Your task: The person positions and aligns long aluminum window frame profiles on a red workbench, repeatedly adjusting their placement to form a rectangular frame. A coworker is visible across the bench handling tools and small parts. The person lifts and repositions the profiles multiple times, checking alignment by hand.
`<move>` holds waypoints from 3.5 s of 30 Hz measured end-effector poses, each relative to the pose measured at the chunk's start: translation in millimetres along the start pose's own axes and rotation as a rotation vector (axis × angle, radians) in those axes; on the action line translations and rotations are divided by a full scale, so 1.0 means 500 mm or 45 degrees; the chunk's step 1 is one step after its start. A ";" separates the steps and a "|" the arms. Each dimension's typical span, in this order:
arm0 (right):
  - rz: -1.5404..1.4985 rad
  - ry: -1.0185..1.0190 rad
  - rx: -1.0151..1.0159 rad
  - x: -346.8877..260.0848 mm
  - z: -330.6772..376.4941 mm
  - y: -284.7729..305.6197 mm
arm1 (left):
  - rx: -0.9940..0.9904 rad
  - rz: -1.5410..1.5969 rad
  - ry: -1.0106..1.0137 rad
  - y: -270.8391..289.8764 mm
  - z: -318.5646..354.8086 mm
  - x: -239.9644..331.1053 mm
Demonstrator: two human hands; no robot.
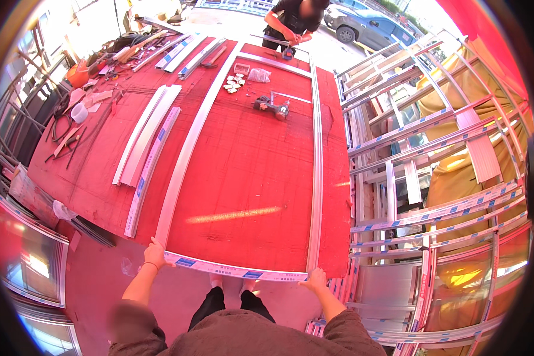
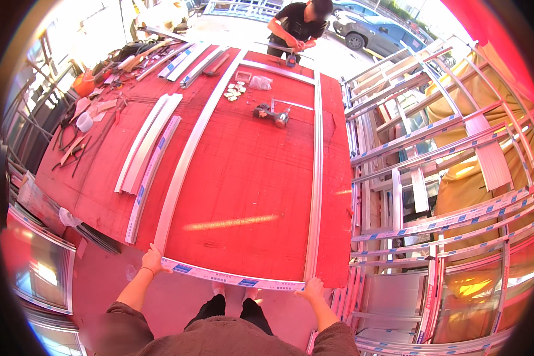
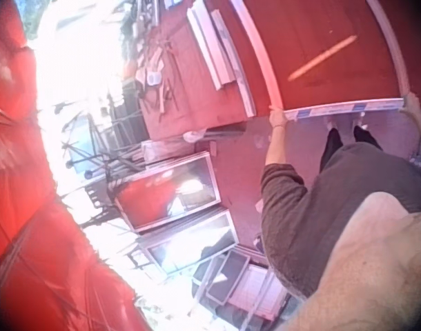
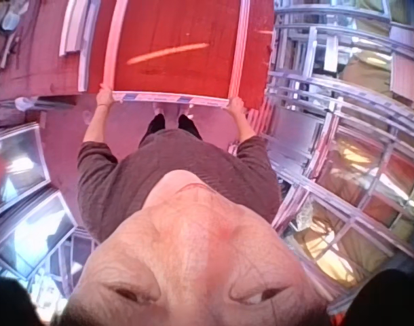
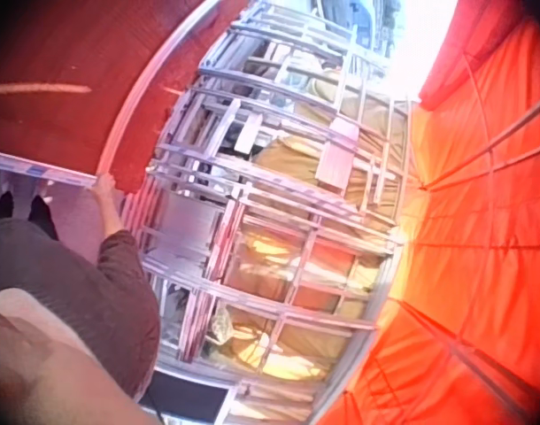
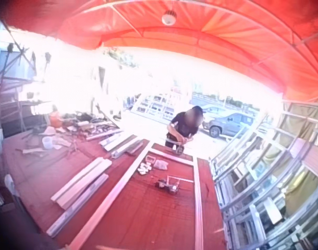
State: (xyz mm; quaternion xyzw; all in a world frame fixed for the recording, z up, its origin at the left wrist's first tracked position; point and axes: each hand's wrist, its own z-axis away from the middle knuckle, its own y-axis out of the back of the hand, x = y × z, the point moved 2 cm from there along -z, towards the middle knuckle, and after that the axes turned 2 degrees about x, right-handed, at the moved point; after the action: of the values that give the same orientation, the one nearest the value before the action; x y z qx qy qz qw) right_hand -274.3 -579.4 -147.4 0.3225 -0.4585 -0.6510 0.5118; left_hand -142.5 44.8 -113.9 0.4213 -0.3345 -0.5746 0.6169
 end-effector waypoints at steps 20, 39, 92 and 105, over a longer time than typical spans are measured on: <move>0.143 0.005 -0.324 -0.015 -0.046 0.035 | -0.061 -0.119 0.161 -0.046 -0.053 -0.006; 0.111 -0.012 -0.336 -0.018 -0.047 0.045 | -0.177 -0.159 0.170 -0.045 -0.070 -0.006; 0.121 -0.071 -0.393 -0.017 -0.043 0.045 | -0.236 -0.267 0.060 -0.034 -0.070 0.010; 0.131 -0.074 -0.407 -0.025 -0.048 0.048 | -0.263 -0.264 0.064 -0.042 -0.074 -0.004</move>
State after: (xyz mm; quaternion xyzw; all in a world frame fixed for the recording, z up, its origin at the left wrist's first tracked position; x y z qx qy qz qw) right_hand -240.8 -575.1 -134.5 0.1942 -0.3797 -0.6975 0.5759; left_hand -118.7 51.9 -148.5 0.4021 -0.2129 -0.6558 0.6024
